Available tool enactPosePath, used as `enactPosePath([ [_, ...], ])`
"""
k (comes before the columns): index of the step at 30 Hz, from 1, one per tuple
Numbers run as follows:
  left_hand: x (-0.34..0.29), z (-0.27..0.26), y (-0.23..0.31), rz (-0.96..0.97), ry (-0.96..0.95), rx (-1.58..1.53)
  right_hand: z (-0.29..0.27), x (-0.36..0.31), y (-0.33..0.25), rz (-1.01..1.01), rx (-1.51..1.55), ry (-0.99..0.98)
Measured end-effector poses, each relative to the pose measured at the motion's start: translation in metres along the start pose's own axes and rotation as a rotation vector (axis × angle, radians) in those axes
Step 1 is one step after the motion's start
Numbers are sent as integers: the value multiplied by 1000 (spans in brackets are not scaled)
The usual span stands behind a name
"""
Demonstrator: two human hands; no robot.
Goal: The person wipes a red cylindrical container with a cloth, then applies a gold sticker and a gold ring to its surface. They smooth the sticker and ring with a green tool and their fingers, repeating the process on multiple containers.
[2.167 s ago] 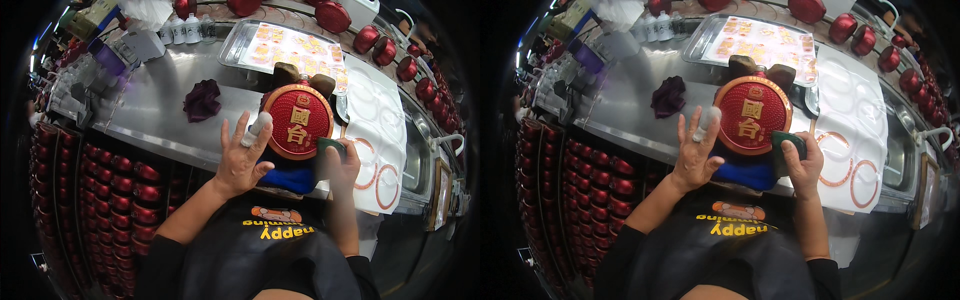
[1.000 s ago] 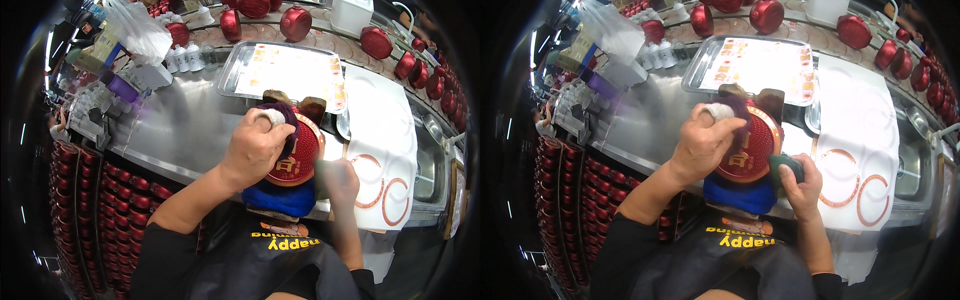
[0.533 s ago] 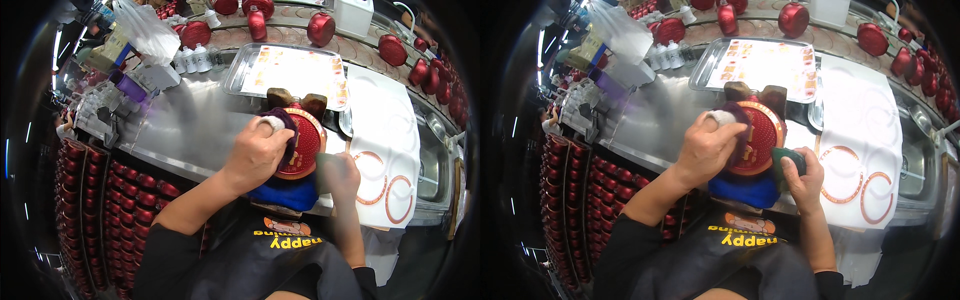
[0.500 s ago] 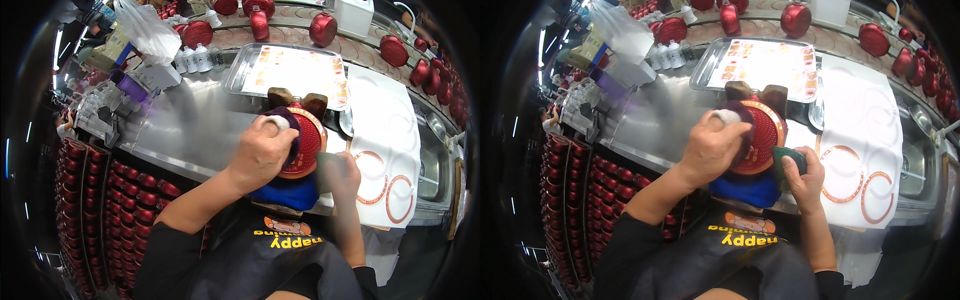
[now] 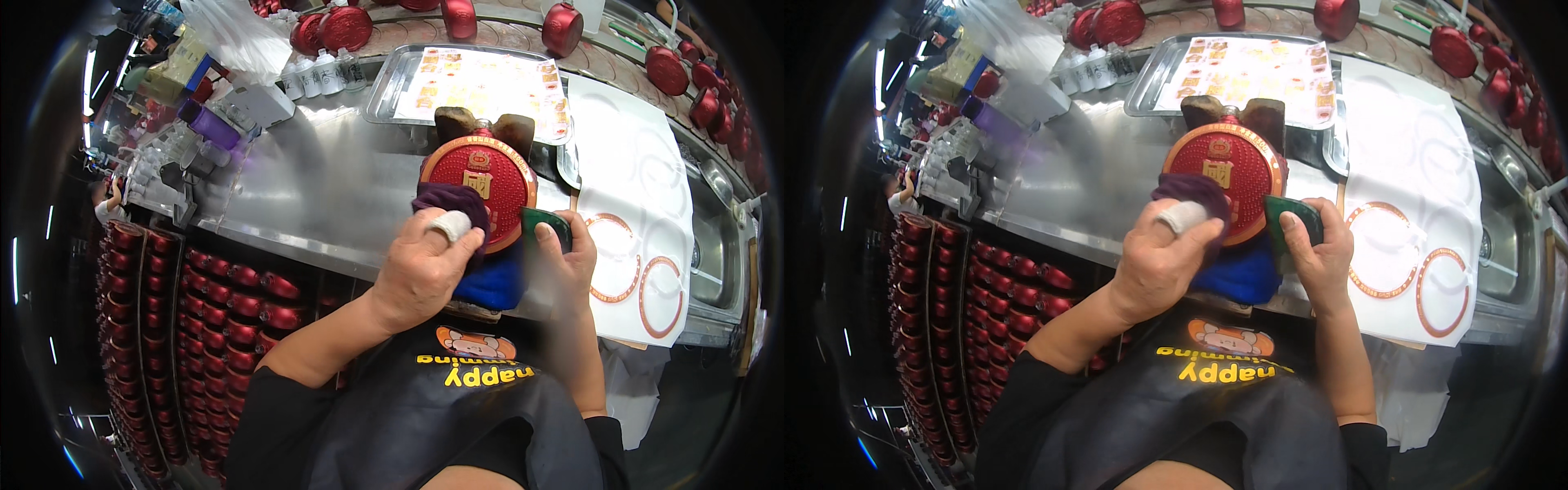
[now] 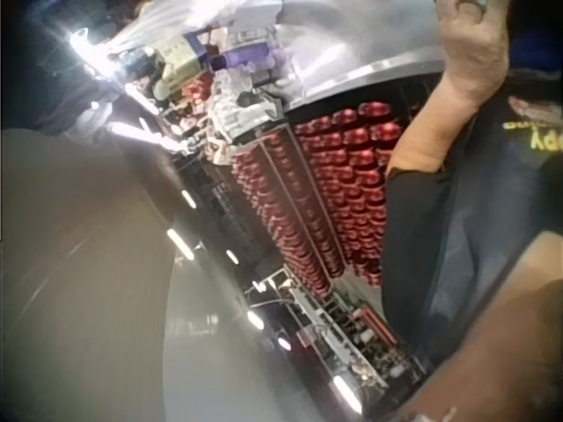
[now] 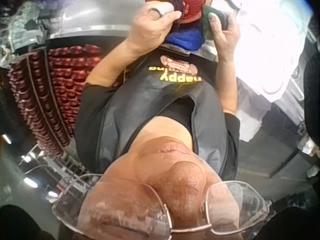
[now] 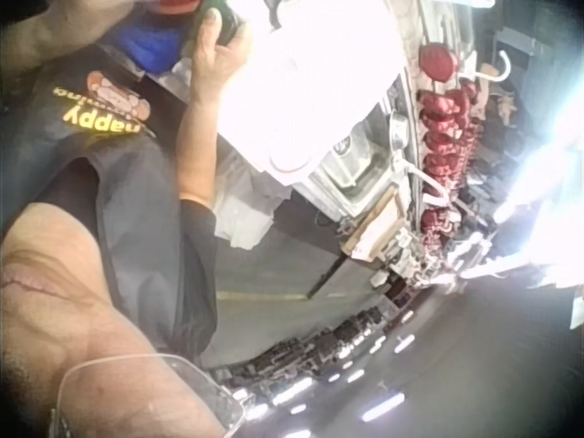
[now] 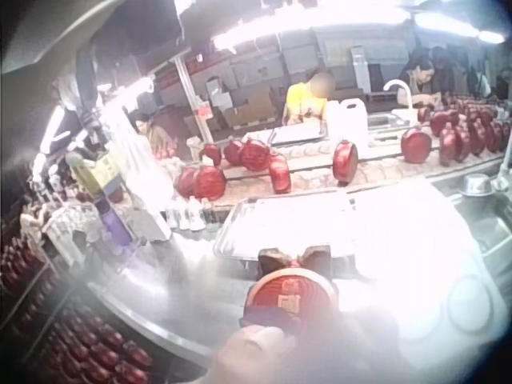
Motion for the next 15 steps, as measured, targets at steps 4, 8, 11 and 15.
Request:
enactPosePath([
  [4, 20, 9, -6, 75, -32, -114, -3, -6, -2, 36, -19, 55],
  [8, 58, 16, -40, 128, 17, -104, -4, -9, -1, 70, 71, 38],
  [11, 76, 21, -79, 8, 14, -388, -5, -6, 0, 36, 9, 41],
  [15, 55, 17, -101, -171, 49, -503, -5, -4, 1, 25, -11, 27],
])
Point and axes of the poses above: each hand's wrist, its own x-axis towards the middle knuckle, its own z-axis out of the palm, y = z × x, the point moved 3 cm from there along x, towards the middle knuckle, and after that the axes turned 10 degrees about z, right-handed, at the moved point
